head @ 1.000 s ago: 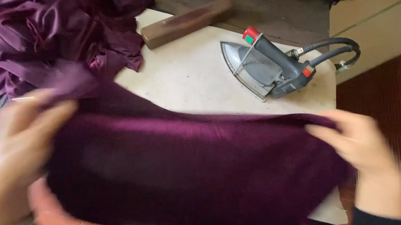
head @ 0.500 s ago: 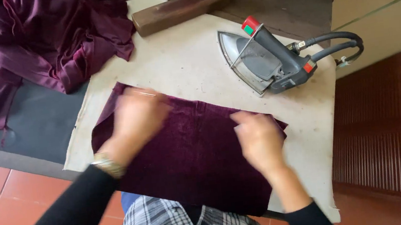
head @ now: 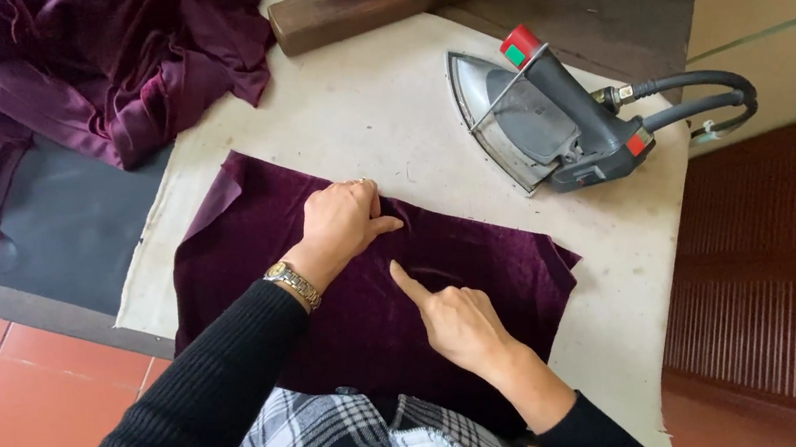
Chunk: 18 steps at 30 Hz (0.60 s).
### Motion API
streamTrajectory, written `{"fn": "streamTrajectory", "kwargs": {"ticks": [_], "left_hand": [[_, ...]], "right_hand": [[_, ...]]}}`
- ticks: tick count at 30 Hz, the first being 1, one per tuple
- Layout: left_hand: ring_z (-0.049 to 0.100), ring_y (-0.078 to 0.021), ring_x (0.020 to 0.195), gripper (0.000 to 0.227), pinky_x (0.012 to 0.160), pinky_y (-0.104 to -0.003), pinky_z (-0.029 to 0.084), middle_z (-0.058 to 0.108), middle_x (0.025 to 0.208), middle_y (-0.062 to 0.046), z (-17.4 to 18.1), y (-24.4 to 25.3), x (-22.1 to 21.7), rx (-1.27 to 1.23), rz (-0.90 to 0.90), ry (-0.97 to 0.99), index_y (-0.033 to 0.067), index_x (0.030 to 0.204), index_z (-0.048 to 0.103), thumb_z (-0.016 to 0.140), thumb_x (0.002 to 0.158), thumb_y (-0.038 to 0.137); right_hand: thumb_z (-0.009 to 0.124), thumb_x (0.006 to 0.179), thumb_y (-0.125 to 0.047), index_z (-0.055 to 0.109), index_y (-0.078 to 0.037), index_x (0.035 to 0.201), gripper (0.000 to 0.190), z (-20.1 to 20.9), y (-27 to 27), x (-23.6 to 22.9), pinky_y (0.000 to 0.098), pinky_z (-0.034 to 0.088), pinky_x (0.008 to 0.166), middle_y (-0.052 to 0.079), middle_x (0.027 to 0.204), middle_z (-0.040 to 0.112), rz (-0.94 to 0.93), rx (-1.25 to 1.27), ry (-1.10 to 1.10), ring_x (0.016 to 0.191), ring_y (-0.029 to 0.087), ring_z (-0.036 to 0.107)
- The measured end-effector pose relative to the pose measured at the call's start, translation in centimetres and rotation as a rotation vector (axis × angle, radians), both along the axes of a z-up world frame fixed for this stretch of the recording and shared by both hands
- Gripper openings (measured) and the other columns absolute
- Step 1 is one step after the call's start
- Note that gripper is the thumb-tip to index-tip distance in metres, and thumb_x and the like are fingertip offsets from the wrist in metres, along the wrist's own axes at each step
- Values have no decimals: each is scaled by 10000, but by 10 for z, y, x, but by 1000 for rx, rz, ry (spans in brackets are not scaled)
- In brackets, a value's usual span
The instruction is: A person lays out a piece of purple fabric on a work table, smooths it, and then carefully aligns a white U-shaped pattern piece on top of it.
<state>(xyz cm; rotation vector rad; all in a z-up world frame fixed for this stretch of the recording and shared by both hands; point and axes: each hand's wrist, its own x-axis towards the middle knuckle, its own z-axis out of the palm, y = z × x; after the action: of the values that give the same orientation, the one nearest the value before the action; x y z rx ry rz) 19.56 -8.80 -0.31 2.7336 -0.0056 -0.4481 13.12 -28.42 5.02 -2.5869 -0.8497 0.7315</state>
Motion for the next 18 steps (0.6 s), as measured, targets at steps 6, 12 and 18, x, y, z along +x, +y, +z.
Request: {"fn": "streamTrajectory", "kwargs": {"ticks": [6, 12, 18], "left_hand": [[653, -193, 779, 396, 646, -360, 512, 654, 738, 30, -14, -2, 0, -26, 29, -94, 201, 754, 607, 763, 733, 564], [599, -254, 738, 238, 652, -425, 478, 615, 808, -40, 13, 5, -42, -113, -107, -396, 131, 838, 599, 681, 858, 354], [508, -202, 595, 167, 551, -367, 412, 543, 785, -25, -6, 10, -150, -126, -493, -618, 130, 1033, 610, 612, 920, 253]], "right_hand": [[404, 913, -60, 402, -270, 1452, 578, -10, -7, -19, 439, 500, 468, 107, 461, 551, 99, -22, 36, 400, 281, 554], [419, 922, -78, 441, -324, 1420, 557, -6, -25, -13, 415, 491, 413, 50, 468, 527, 130, -10, -65, 377, 230, 537], [422, 746, 83, 357, -314, 1476, 833, -25, -13, -12, 376, 479, 340, -5, 487, 505, 314, -55, -227, 349, 179, 504]]}}
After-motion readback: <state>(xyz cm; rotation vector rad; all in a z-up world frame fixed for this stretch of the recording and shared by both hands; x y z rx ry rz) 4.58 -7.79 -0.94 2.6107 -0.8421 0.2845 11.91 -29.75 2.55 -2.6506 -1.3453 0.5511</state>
